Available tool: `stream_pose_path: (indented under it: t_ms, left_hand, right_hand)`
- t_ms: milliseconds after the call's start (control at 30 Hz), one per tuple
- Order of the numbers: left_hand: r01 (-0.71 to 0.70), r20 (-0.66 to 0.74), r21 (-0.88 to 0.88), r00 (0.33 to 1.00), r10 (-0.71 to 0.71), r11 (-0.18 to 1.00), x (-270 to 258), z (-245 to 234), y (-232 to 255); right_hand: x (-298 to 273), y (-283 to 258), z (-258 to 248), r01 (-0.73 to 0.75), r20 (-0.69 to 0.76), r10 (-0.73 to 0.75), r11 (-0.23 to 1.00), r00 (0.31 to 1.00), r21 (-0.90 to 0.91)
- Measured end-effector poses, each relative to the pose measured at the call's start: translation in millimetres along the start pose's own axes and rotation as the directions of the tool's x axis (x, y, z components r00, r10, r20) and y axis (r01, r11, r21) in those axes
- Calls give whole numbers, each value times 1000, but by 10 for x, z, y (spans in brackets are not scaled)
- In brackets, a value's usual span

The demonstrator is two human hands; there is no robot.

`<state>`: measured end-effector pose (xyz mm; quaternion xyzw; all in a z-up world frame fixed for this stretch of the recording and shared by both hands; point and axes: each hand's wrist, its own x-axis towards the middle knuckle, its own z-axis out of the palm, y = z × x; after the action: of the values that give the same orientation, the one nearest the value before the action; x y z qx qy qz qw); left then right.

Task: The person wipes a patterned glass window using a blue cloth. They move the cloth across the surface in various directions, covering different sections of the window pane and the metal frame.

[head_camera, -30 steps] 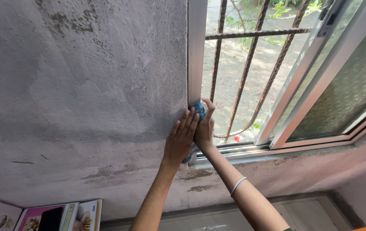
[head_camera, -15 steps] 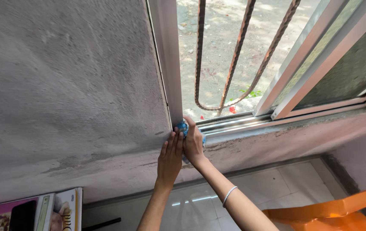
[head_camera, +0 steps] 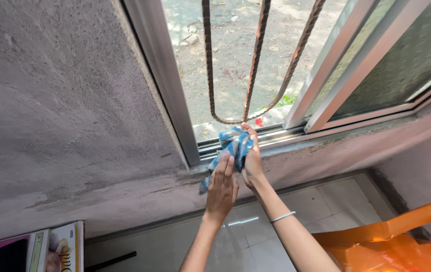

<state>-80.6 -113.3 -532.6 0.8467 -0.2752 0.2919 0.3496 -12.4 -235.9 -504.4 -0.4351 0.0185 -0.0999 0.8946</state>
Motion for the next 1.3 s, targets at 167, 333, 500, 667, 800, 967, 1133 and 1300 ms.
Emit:
stream_pose_path:
  t_ms: [167,333,500,667,800,967,1133,1300]
  left_hand:
    - [284,-42,-403,944,-327,870,463,7,563]
    - [292,-61,-328,942,-329,898,963,-8,894]
    - [85,-128,-277,984,-124,957,1693,233,1128]
    - [195,-78,-446,964,-255,874,2862,494,1428]
    - [366,71,-486,922,-381,794,3117,530,1679]
    - [281,9,-473,949,-315,835,3249,723,1466]
    - [285,108,-572,956,-274,769,3345,983,1230]
    - [226,152,-647,974,-167,728,3351,961,934]
  right_hand:
    - [-14,-347,-553,-173,87,153,937,984,302]
    - [-59,-978,-668,-113,-73,127,979,989,169]
    - [-45,-1855,-395,53,-85,-86,942,993,-332]
    - [166,-2586,-242,340,176,-312,616,934,-710]
    - [345,-2830,-301,139,50,-145,702,988,-699]
    - [560,-2814,-426,196,101,-197,562,975,-803]
    - [442,-2758,-137,73,-4,-141,532,990,-844]
    - [402,-2637,190,-262,-284,-3,375,959,-889]
